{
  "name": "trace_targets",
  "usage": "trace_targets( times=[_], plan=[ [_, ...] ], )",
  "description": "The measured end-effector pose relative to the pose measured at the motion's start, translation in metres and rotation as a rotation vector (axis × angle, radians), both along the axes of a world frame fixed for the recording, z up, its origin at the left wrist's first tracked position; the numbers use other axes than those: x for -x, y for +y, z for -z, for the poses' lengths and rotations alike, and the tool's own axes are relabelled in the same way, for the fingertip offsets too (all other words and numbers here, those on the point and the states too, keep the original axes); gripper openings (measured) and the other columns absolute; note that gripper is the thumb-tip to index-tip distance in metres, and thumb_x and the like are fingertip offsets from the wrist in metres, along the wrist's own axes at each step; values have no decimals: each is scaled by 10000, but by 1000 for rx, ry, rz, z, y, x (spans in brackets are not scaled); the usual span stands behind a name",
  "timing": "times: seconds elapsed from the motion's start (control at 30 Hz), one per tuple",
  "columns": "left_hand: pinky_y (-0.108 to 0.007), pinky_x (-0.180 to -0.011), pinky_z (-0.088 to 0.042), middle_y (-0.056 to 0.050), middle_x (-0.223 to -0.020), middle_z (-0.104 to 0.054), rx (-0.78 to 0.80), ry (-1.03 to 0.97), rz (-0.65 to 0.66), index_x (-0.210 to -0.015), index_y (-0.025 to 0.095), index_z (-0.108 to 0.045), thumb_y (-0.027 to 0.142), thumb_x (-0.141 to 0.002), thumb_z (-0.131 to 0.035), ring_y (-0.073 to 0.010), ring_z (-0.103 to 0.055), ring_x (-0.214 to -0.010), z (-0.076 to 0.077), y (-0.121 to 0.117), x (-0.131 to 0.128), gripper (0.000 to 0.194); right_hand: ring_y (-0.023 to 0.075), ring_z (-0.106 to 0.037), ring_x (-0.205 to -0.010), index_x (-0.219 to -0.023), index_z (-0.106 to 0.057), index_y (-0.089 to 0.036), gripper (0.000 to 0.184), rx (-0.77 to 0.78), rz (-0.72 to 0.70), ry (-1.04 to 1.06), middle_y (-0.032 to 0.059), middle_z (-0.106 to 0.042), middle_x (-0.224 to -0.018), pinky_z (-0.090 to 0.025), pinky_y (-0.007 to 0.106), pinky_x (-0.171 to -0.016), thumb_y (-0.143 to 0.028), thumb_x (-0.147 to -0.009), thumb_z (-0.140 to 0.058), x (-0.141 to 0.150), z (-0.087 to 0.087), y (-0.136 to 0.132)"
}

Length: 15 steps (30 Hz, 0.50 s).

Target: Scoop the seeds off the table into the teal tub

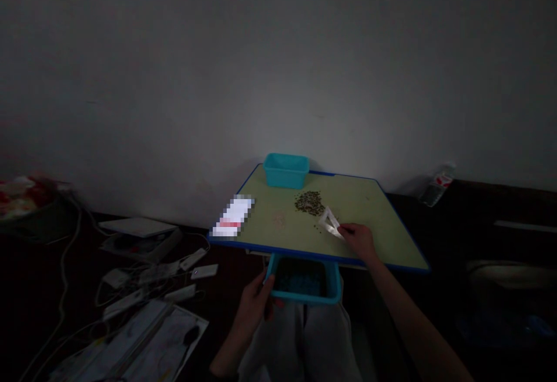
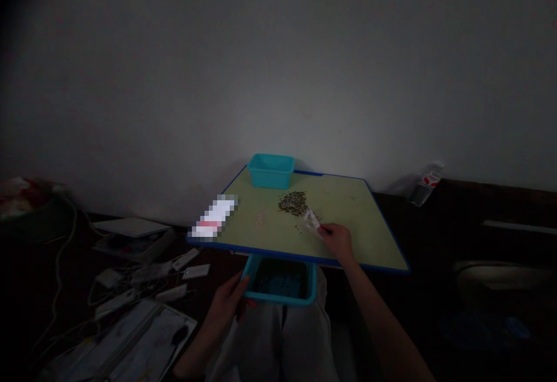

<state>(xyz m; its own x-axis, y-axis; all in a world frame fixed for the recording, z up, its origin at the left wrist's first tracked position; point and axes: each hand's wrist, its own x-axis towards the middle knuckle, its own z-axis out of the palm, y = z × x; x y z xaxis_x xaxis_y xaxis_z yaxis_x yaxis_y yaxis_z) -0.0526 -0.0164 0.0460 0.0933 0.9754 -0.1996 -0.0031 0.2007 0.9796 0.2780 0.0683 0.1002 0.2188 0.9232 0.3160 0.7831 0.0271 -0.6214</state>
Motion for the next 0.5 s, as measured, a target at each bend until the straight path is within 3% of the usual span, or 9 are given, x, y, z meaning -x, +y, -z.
trace_targets(
  times=[0.2,0.5],
  plan=[
    [-210,-351,-349,-26,-536,-710,-8,13,29,-1359,59,-549,635,-877,-567,-112,-483,-331,0,0,2,752,273,-757,-838,-956,-834,-215,219,63,-74,-22,91,-807,-948,-558,361,-778,-303,-852,-663,19,-5,6],
    [-213,-365,-384,-26,-554,-713,10,-6,64,-1371,56,-536,664,-858,-576,-117,-507,-352,-3,1,5,796,231,-732,-771,-907,-834,-233,201,67,-308,58,56,-800,-848,-533,318,-715,-336,-860,-667,44,-2,-20]
  ],
)
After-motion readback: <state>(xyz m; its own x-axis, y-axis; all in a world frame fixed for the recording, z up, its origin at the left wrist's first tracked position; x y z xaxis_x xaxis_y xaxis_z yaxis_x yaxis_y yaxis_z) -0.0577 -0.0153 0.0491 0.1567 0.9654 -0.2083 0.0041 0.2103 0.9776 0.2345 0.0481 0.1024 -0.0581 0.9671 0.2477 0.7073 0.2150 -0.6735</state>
